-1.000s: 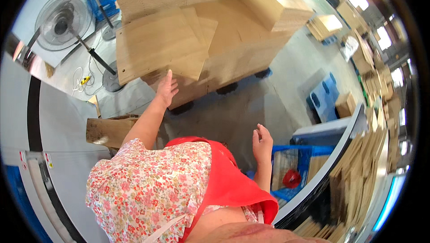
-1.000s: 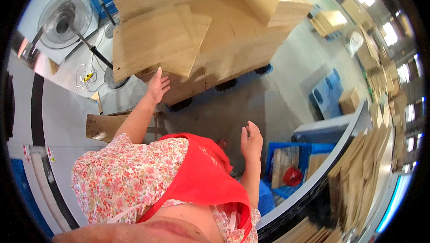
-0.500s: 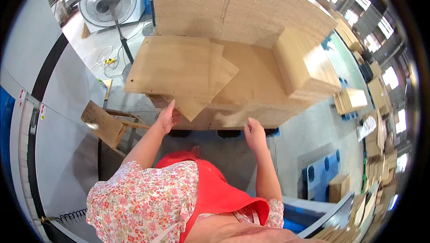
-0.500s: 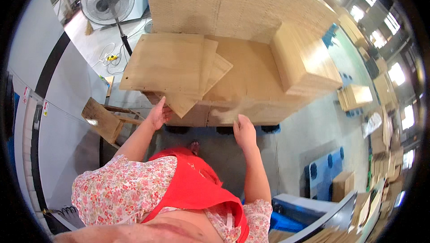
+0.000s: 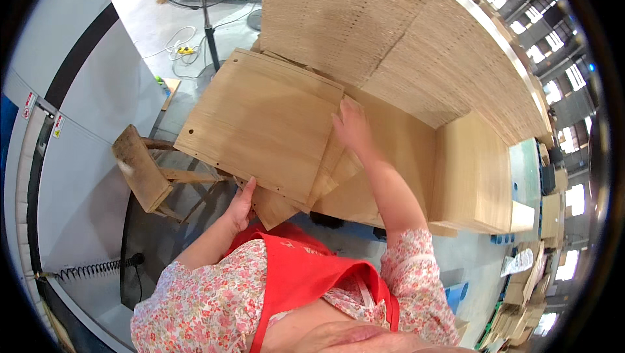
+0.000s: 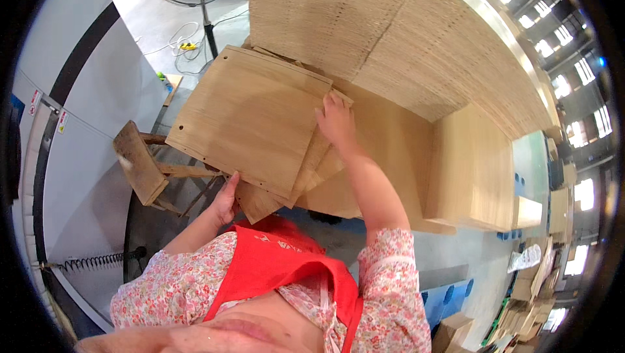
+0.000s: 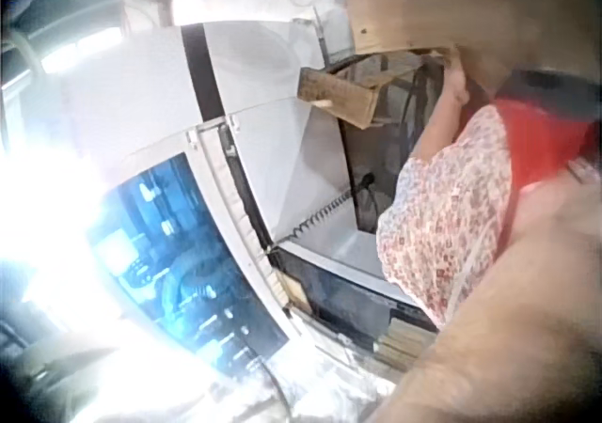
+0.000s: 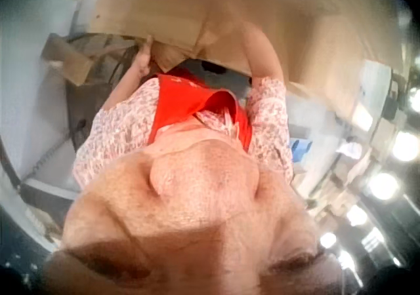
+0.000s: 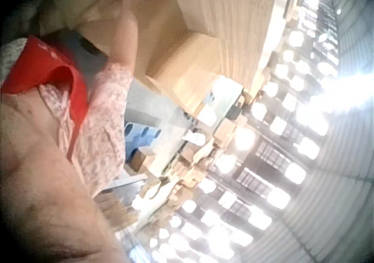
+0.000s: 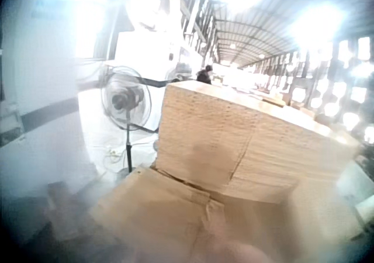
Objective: The person picks up wood panels from a pallet, moves them to a work table, and later moves other wood panels onto a different pallet.
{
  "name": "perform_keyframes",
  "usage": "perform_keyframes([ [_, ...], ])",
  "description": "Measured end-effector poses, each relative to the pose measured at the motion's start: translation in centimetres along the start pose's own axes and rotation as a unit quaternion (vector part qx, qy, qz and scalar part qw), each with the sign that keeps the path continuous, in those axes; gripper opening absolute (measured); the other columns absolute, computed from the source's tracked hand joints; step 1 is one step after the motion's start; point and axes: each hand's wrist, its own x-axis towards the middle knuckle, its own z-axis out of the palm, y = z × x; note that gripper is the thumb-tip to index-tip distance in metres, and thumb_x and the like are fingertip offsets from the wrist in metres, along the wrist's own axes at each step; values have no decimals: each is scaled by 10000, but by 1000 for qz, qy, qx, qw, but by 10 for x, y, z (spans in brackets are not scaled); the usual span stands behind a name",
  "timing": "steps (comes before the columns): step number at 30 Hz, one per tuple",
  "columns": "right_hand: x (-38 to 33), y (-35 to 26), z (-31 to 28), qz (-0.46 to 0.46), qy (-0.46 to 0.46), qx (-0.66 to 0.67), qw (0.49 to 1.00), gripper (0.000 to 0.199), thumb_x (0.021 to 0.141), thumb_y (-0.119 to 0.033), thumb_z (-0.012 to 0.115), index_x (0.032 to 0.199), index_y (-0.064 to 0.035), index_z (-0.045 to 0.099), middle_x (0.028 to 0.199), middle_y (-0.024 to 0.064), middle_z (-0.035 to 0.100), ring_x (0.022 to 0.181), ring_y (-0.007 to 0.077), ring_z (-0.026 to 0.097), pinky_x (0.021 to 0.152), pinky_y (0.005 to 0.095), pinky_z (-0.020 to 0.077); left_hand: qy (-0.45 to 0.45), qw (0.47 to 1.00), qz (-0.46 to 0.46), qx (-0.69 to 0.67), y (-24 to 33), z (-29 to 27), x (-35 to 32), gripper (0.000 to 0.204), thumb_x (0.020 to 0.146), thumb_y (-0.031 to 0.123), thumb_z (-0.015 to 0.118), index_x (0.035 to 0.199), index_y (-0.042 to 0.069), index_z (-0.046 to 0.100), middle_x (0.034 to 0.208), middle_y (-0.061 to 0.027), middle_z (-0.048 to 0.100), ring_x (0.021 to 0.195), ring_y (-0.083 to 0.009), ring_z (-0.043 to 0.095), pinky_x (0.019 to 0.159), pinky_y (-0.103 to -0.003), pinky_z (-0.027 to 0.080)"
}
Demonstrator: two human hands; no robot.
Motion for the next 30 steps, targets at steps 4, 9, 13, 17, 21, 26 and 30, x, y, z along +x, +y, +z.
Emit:
perform_keyframes([
  [4, 83, -8, 22, 6, -12, -39, 999, 537, 904, -378, 499, 1326, -49, 445, 1410, 137, 403, 1264, 340, 405, 1028, 511, 337, 59, 998, 36, -13, -2, 4, 1, 836, 828, 558, 611, 1416, 99, 233, 1382, -80, 415, 1232, -222, 448, 940, -415, 438],
  [9, 125, -5, 43, 47, -118, -10, 992, 567, 917, -450, 446, 1332, -63, 445, 1357, 141, 461, 1261, 325, 411, 1035, 498, 328, 158, 980, 90, -81, 5, 4, 11, 739, 880, 468, 569, 1412, 67, 251, 1411, -106, 385, 1259, -251, 418, 979, -429, 402],
  [13, 102, 3, 47, 8, -60, -31, 998, 571, 917, -461, 435, 1323, -61, 459, 1268, 158, 521, 1182, 334, 478, 996, 485, 363, 215, 970, 85, -77, 11, 10, 18, 545, 936, 437, 480, 1344, 83, 406, 1335, -68, 499, 1207, -234, 485, 963, -426, 431],
  [17, 43, 5, 36, 43, -72, -34, 996, 564, 914, -458, 442, 1311, -58, 474, 1191, 175, 550, 1113, 341, 516, 944, 487, 390, 192, 971, 91, -112, 18, 7, 16, 568, 921, 461, 512, 1326, 69, 443, 1318, -58, 521, 1202, -228, 489, 991, -427, 412],
  [21, -22, 6, 20, 95, -73, -17, 993, 545, 907, -426, 480, 1296, -43, 479, 1159, 188, 544, 1082, 353, 520, 926, 490, 397, 195, 976, 86, -53, 27, -16, 8, 600, 898, 459, 566, 1326, 58, 442, 1263, -80, 559, 1121, -235, 551, 951, -411, 454],
  [26, -105, 8, -6, 124, -111, 74, 983, 608, 873, -411, 541, 1302, 8, 436, 1156, 234, 532, 1092, 392, 512, 959, 494, 386, 148, 986, 48, 64, 38, -46, -6, 684, 869, 518, 581, 1322, 27, 438, 1249, -105, 563, 1095, -246, 574, 910, -429, 486],
  [30, -115, 19, -7, 157, -104, 182, 965, 679, 864, -439, 546, 1295, 69, 413, 1232, 278, 494, 1150, 414, 484, 974, 459, 397, 111, 993, -10, 26, 44, -46, -10, 737, 849, 563, 580, 1323, 17, 438, 1254, -111, 560, 1102, -251, 575, 910, -422, 490],
])
